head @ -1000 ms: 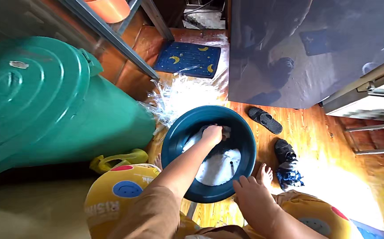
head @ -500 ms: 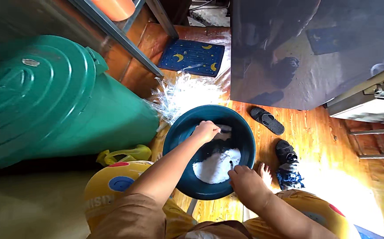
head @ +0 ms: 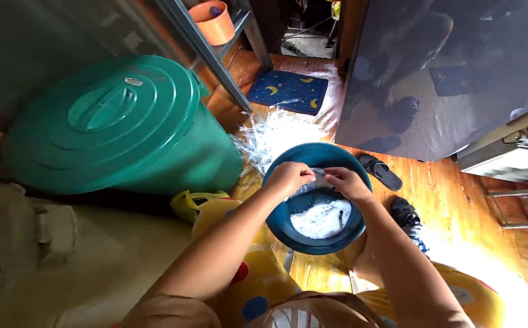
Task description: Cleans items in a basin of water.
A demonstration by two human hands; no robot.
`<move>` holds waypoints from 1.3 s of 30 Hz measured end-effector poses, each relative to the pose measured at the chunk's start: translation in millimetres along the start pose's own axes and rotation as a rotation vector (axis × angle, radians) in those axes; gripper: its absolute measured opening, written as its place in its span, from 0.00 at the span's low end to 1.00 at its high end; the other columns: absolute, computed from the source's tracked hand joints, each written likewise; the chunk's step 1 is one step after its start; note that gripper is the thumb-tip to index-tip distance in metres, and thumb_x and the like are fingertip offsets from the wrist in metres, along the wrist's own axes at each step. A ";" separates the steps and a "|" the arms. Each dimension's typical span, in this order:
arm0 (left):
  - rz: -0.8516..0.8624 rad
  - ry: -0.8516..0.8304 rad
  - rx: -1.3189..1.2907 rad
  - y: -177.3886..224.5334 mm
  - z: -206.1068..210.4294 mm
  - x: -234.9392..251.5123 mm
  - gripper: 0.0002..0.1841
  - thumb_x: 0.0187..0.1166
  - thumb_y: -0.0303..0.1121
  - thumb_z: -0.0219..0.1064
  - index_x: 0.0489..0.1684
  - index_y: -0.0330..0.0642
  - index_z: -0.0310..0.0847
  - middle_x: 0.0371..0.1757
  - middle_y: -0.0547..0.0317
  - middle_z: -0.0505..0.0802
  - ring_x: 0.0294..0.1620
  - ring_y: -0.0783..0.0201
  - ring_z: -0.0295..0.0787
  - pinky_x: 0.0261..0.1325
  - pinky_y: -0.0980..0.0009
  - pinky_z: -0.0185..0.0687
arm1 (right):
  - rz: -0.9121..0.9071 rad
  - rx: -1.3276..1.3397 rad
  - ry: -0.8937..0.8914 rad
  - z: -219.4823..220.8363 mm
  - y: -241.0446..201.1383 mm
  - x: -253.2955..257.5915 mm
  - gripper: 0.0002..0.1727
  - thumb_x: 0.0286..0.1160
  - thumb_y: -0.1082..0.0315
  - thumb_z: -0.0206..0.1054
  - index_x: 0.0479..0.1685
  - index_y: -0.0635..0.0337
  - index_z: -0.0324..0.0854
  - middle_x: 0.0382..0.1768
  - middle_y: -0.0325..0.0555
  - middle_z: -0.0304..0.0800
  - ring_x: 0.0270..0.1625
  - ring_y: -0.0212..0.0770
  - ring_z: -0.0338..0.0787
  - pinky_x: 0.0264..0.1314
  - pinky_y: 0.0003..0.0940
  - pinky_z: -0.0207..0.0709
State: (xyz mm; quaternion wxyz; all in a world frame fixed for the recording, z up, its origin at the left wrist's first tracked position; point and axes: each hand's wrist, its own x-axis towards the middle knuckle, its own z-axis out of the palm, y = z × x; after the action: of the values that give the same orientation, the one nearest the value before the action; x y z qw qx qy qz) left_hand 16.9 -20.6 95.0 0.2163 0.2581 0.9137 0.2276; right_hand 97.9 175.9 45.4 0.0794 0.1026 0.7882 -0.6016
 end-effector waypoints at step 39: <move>0.100 -0.197 -0.387 -3.3 57.2 19.6 0.20 0.93 0.42 0.57 0.56 0.34 0.88 0.53 0.45 0.94 0.57 0.54 0.90 0.70 0.52 0.79 | 0.031 -0.036 0.465 45.4 30.4 -20.0 0.17 0.91 0.64 0.54 0.38 0.66 0.83 0.31 0.43 0.82 0.34 0.32 0.82 0.43 0.31 0.78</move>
State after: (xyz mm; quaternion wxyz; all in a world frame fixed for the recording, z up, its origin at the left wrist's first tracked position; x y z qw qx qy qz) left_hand 29.9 5.4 42.0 0.3382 0.2777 0.8135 0.3830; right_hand 125.2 138.6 10.2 -0.0932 0.2489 0.7943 -0.5463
